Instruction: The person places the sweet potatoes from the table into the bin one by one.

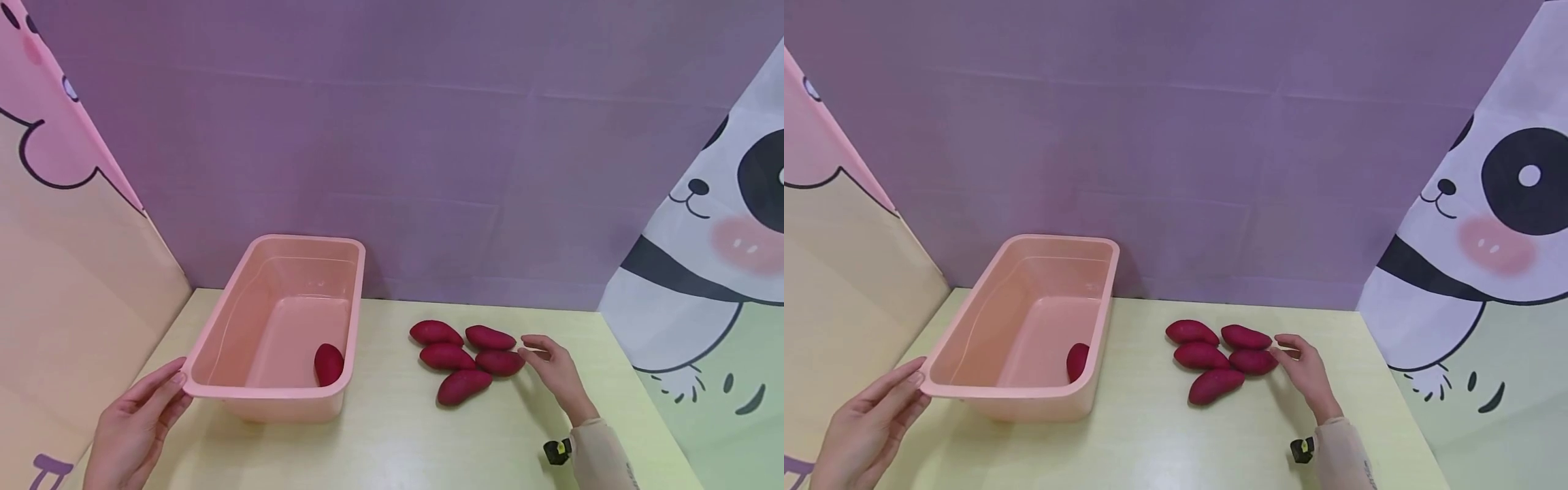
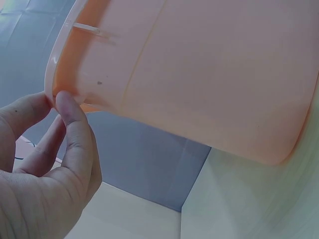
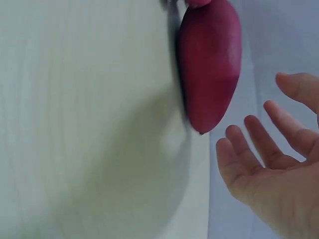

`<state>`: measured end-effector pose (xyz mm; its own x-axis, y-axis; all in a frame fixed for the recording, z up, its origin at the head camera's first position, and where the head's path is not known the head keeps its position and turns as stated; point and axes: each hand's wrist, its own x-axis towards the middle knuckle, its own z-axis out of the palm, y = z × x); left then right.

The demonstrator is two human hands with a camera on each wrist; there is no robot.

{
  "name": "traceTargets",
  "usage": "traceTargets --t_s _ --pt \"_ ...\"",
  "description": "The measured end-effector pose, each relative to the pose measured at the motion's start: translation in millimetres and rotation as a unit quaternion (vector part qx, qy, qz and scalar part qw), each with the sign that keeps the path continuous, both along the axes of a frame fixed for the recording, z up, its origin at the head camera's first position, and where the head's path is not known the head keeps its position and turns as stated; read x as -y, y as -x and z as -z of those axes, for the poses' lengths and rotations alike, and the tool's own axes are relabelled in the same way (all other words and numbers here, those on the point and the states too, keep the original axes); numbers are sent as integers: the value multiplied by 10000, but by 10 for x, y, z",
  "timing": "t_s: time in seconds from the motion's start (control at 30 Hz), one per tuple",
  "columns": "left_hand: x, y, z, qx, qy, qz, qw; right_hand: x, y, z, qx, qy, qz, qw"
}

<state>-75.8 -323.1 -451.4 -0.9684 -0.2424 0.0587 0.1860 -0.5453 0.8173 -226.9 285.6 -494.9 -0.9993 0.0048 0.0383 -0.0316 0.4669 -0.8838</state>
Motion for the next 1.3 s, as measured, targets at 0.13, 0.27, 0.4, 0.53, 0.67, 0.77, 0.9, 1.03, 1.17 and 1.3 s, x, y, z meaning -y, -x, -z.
traceTargets --t_s 0.13,0.27,0.4,0.53,0.67,0.77,0.9,1.03,1.17,1.3 --pt "2 2 8 34 -34 2 10000 -64 18 43 270 88 -180 9994" --pt "9 -1 17 122 -101 -8 9999 -129 19 90 528 283 -540 9967" --pt "19 -1 20 133 -164 -11 9998 -174 42 157 574 506 -902 9930" --pt "23 1 23 99 -221 -7 9997 -193 57 211 579 548 -1113 9906" --pt "21 2 26 117 -228 -4 9997 -212 55 238 644 475 -1218 9893" --pt "21 1 25 153 -228 -23 9996 -224 58 259 738 395 -1332 9875" --pt "20 5 21 161 -205 1 9997 -235 61 283 862 418 -1410 9854" --pt "24 1 22 96 -114 49 9999 -242 66 293 925 482 -1436 9841" --pt "22 -2 28 46 -63 75 9999 -251 67 313 1041 520 -1442 9827" --pt "17 -1 23 81 -84 61 9999 -258 67 330 1100 633 -1446 9813"
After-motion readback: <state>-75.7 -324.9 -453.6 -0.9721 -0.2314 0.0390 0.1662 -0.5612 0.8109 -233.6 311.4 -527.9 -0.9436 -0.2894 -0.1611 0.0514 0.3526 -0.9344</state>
